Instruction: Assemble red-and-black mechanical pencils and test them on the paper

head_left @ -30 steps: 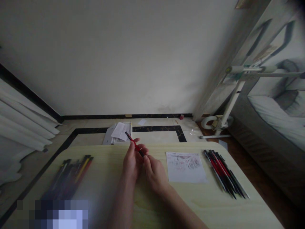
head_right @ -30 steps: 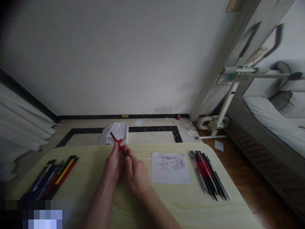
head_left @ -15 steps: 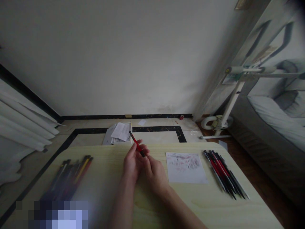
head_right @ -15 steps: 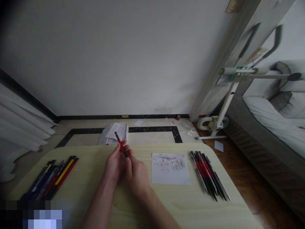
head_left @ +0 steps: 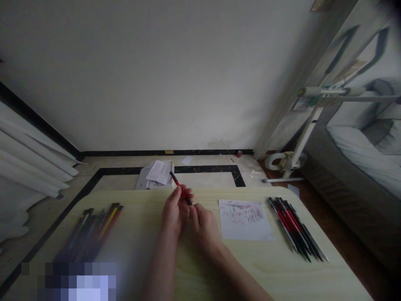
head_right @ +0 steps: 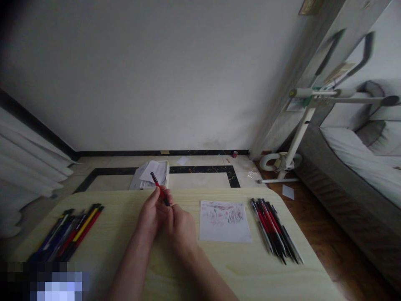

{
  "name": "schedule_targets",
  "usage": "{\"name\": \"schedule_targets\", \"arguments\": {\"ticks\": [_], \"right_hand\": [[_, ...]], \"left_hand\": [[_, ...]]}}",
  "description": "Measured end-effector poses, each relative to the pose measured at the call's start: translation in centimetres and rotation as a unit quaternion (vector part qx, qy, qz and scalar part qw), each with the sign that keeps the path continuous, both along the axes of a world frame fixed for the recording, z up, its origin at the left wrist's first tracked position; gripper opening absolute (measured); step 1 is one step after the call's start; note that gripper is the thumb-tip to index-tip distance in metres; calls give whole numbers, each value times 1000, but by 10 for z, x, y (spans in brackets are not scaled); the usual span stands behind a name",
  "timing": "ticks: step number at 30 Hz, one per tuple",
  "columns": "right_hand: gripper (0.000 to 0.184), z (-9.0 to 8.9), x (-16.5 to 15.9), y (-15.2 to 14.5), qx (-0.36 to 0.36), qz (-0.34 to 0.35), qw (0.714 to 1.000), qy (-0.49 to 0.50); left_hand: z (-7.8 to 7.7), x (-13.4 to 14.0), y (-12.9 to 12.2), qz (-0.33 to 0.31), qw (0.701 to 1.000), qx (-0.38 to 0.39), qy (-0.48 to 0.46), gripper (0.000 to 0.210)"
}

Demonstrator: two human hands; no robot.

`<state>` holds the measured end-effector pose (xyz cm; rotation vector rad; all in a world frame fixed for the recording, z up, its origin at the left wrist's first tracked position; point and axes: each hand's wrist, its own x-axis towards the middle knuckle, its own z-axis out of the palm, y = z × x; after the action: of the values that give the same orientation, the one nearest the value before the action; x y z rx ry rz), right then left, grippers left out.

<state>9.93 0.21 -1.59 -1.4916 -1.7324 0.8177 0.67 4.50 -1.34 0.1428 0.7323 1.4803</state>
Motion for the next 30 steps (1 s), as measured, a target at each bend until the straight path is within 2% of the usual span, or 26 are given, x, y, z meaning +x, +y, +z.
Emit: {"name": "schedule_targets", "arguments": {"ticks": [11, 19, 25, 30], "right_hand": [[29, 10, 0, 0, -4, 4, 997, 80], [36, 6, 0, -1, -11, -8, 998, 67], [32, 6, 0, -1, -5, -8, 998, 68], [29, 6, 0, -1, -1, -3, 998, 65]], "left_hand": [[0, -1, -3, -18, 999, 10, -27, 18], [-1, -4, -3, -20, 999, 29, -22, 22], [3, 0, -3, -15, 1000, 5, 5, 20], [-2, 1, -2, -4, 1000, 7, 13, 19]]}}
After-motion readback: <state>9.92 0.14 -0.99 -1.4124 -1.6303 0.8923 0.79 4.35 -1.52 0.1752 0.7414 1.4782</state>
